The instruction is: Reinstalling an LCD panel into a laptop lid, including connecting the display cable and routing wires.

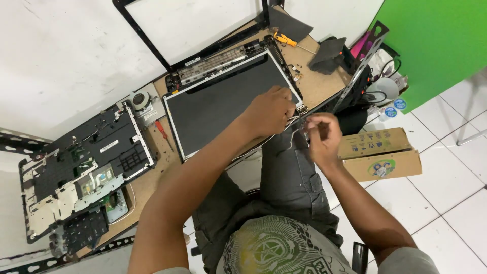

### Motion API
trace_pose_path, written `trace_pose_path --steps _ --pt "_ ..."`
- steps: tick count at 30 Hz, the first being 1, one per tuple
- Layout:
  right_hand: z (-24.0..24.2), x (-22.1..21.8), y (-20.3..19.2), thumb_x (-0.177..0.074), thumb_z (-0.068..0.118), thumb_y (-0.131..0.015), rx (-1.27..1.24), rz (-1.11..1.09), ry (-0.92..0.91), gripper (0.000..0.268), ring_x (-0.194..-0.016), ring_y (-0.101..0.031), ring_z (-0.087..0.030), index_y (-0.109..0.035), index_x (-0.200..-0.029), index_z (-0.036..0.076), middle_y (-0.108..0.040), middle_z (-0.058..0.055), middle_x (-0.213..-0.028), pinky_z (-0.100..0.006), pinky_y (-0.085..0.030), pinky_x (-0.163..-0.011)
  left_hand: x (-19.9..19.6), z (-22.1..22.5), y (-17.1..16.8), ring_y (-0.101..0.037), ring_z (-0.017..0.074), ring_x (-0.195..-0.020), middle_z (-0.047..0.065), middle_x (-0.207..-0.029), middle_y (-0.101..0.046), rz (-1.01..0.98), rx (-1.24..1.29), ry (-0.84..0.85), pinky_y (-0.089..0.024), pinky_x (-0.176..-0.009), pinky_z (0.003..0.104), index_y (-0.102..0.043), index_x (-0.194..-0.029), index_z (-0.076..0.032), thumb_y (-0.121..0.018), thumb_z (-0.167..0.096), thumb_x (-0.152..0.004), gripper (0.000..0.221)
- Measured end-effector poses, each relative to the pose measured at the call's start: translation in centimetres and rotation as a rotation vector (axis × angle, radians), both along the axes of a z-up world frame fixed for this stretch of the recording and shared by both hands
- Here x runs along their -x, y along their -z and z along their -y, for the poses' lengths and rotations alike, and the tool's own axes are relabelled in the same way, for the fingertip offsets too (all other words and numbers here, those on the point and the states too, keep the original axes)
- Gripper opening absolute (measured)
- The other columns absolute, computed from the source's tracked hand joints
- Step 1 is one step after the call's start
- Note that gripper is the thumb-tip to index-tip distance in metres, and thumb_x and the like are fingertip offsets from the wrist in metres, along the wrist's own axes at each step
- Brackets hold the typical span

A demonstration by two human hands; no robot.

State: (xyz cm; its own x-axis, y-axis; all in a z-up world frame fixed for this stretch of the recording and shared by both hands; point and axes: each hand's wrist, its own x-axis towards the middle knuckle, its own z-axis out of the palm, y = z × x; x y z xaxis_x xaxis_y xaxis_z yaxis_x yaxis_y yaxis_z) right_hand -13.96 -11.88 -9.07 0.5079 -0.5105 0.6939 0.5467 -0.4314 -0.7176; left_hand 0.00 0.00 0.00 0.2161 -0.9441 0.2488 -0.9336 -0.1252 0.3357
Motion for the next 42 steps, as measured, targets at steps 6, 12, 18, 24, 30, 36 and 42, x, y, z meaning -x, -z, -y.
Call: trace_pose_path --steps 6,12,18,24,30,36,42 --pt "1.4 -0.6 -3.7 -0.087 -0.003 -0.056 -0.647 -0.468 -0.251 0.005 -0.062 -0.065 -0.026 -0.051 -0.087 -0.003 -0.058 -0.019 -0.076 -0.039 -0.057 -0.044 -0.5 0.9 -0.3 -0.048 0.0451 -0.107 0.014 -0.099 -0.053 -0.24 0.044 0.013 -0.049 -0.073 0.056 -0.06 -0.096 -0.013 -0.044 -0.001 -0.077 0.028" --pt "1.1 -1.0 -5.8 -0.08 -0.001 -0.061 -0.675 -0.669 -0.321 0.01 -0.057 -0.066 -0.026 -0.051 -0.079 -0.001 -0.06 -0.017 -0.074 -0.041 -0.058 -0.045 -1.3 2.9 -1.5 -0.035 0.0444 -0.129 0.019 -0.133 -0.047 -0.138 -0.298 -0.008 -0.038 -0.095 0.063 -0.064 -0.118 -0.018 -0.057 -0.009 -0.077 0.043" --pt "1.0 -1.7 -5.4 -0.077 -0.004 -0.061 -0.705 -0.673 -0.265 0.01 -0.05 -0.065 -0.028 -0.052 -0.075 -0.001 -0.058 -0.016 -0.063 -0.042 -0.059 -0.043 -1.2 3.5 -2.1 -0.033 0.0289 -0.134 0.005 -0.13 -0.052 -0.178 -0.332 -0.059 -0.038 -0.102 0.05 -0.07 -0.109 -0.026 -0.062 -0.024 -0.078 0.032" --pt "0.8 -1.5 -6.2 -0.076 -0.005 -0.059 -0.797 -0.661 -0.286 0.01 -0.049 -0.065 -0.029 -0.05 -0.077 0.0 -0.057 -0.017 -0.061 -0.043 -0.058 -0.043 -1.6 3.6 -1.8 -0.038 0.0317 -0.13 0.005 -0.124 -0.06 -0.227 -0.264 -0.016 -0.039 -0.102 0.053 -0.072 -0.098 -0.023 -0.065 -0.021 -0.079 0.021" --pt "1.3 -1.4 -4.5 -0.078 -0.006 -0.06 -0.936 -0.6 -0.393 0.016 -0.054 -0.067 -0.023 -0.05 -0.083 0.004 -0.057 -0.012 -0.066 -0.039 -0.062 -0.053 -1.1 3.4 -2.7 -0.052 0.0301 -0.117 0.004 -0.107 -0.067 -0.377 -0.217 0.025 -0.043 -0.097 0.049 -0.073 -0.091 -0.019 -0.063 -0.019 -0.078 0.017" --pt "0.8 -0.6 -3.8 -0.083 -0.004 -0.059 -0.915 -0.55 -0.441 0.014 -0.065 -0.068 -0.019 -0.05 -0.087 0.006 -0.062 -0.009 -0.08 -0.034 -0.063 -0.059 -1.2 2.7 -4.3 -0.059 0.0341 -0.106 0.011 -0.094 -0.068 -0.353 -0.154 0.085 -0.047 -0.091 0.048 -0.073 -0.086 -0.014 -0.065 -0.02 -0.076 0.015" --pt "0.2 0.2 -5.9 -0.084 -0.003 -0.057 -0.834 -0.587 -0.377 0.009 -0.073 -0.068 -0.02 -0.054 -0.089 0.003 -0.063 -0.009 -0.081 -0.036 -0.062 -0.065 -1.0 2.4 -4.8 -0.057 0.0378 -0.106 0.015 -0.097 -0.068 -0.404 -0.144 0.109 -0.044 -0.095 0.049 -0.072 -0.085 -0.007 -0.073 -0.032 -0.07 0.029"
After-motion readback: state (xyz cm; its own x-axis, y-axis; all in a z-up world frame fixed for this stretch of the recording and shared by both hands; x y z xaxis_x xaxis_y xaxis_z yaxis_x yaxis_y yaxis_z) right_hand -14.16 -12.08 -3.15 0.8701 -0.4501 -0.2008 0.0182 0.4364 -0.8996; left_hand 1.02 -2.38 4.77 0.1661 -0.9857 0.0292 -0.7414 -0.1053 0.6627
